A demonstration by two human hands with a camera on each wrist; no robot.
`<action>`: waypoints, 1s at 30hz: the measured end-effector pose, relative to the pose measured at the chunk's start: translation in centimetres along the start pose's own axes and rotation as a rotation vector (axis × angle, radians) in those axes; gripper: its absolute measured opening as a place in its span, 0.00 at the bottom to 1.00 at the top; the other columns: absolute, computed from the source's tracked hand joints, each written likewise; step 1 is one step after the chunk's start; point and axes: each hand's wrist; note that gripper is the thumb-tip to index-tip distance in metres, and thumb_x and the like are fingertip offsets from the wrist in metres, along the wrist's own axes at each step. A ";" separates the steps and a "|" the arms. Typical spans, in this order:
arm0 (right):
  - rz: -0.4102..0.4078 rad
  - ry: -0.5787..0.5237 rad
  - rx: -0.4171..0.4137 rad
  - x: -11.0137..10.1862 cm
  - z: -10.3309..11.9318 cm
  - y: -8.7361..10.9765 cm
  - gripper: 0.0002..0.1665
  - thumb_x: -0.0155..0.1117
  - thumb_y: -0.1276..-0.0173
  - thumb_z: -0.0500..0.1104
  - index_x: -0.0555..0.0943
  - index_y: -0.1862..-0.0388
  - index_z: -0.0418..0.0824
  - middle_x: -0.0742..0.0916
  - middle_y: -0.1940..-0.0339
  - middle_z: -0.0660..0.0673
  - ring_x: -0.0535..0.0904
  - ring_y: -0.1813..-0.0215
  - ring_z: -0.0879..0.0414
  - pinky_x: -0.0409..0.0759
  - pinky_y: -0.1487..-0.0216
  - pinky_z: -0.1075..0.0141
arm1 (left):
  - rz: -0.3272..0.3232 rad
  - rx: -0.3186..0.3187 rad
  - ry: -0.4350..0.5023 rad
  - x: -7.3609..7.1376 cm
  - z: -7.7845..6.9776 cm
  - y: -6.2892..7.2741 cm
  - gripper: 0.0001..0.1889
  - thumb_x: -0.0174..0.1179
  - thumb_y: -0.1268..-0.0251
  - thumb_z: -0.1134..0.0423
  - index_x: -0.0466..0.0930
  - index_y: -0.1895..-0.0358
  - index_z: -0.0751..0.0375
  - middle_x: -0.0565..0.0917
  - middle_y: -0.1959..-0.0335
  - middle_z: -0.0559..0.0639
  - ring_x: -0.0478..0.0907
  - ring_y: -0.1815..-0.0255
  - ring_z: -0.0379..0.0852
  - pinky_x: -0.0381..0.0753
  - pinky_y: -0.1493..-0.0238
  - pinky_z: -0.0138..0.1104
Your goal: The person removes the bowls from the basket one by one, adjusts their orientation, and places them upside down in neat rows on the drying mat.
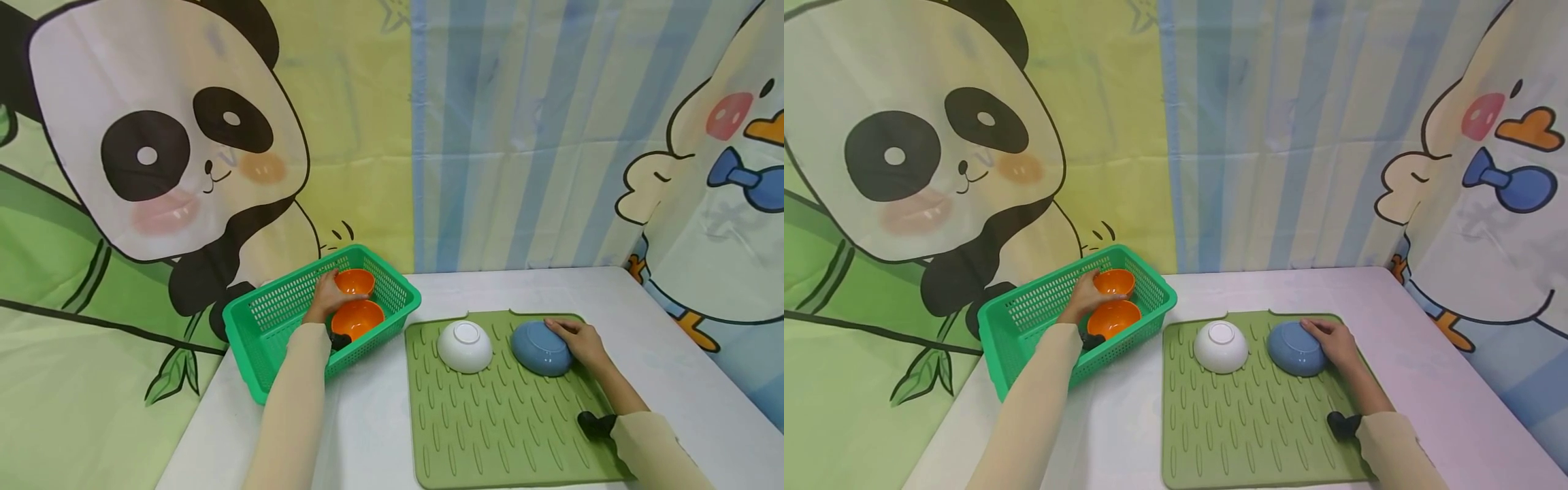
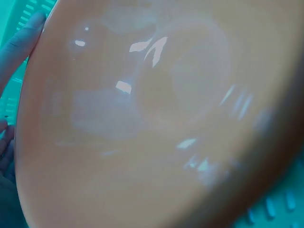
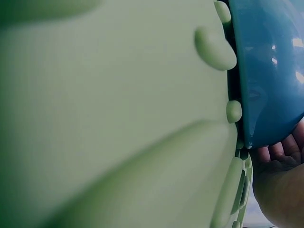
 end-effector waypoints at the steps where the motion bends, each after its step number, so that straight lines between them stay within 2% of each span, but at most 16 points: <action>1: -0.001 -0.003 0.003 0.0 0.1 0.0 0.38 0.53 0.35 0.63 0.74 0.42 0.32 0.74 0.44 0.26 0.73 0.47 0.32 0.80 0.59 0.52 | 0.004 0.006 -0.020 0.0 -0.1 0.0 0.58 0.71 0.63 0.38 0.53 0.30 0.65 0.56 0.32 0.63 0.53 0.35 0.61 0.59 0.38 0.54; 7: -0.006 -0.012 0.004 -0.1 0.1 0.0 0.38 0.54 0.35 0.62 0.74 0.41 0.31 0.74 0.44 0.26 0.73 0.48 0.32 0.80 0.59 0.52 | 0.034 0.023 -0.076 -0.4 -0.8 0.0 0.59 0.69 0.63 0.36 0.52 0.30 0.66 0.56 0.33 0.66 0.51 0.35 0.64 0.58 0.39 0.56; 14: -0.002 -0.002 0.000 0.0 -0.4 -0.2 0.38 0.54 0.36 0.63 0.75 0.42 0.32 0.75 0.45 0.27 0.74 0.49 0.33 0.81 0.64 0.58 | 0.042 0.008 -0.107 -0.5 -1.1 -0.1 0.58 0.70 0.64 0.36 0.54 0.31 0.67 0.60 0.36 0.68 0.53 0.36 0.64 0.57 0.38 0.55; 19: -0.003 -0.002 0.009 0.0 -0.6 -0.2 0.39 0.54 0.36 0.64 0.75 0.43 0.32 0.75 0.44 0.26 0.73 0.48 0.33 0.80 0.61 0.55 | 0.060 0.016 -0.105 -0.6 -1.1 -0.2 0.57 0.69 0.61 0.37 0.53 0.31 0.68 0.61 0.36 0.70 0.51 0.34 0.67 0.49 0.35 0.57; 24: 0.006 -0.007 0.026 0.0 -0.5 -0.1 0.40 0.53 0.36 0.65 0.74 0.41 0.32 0.74 0.44 0.26 0.73 0.47 0.32 0.81 0.63 0.57 | 0.077 0.023 -0.147 -0.6 -1.2 -0.4 0.57 0.67 0.60 0.36 0.53 0.31 0.71 0.64 0.38 0.70 0.53 0.34 0.66 0.36 0.33 0.56; 27: 0.005 -0.008 0.022 0.0 -0.4 -0.1 0.40 0.53 0.36 0.64 0.74 0.41 0.32 0.74 0.43 0.26 0.73 0.47 0.32 0.81 0.62 0.56 | 0.094 0.014 -0.160 -0.7 -1.2 -0.2 0.58 0.67 0.60 0.36 0.53 0.31 0.71 0.64 0.38 0.71 0.53 0.34 0.67 0.39 0.34 0.57; 30: 0.002 -0.008 0.017 0.1 -0.4 -0.1 0.39 0.53 0.36 0.64 0.74 0.42 0.32 0.74 0.43 0.26 0.72 0.47 0.32 0.80 0.61 0.55 | 0.108 -0.017 -0.163 -0.8 -1.3 0.0 0.59 0.67 0.62 0.34 0.52 0.30 0.69 0.62 0.37 0.70 0.53 0.36 0.66 0.51 0.36 0.56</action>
Point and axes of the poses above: each hand's wrist, its own y-axis away from the middle knuckle, its own x-axis out of the palm, z = x × y
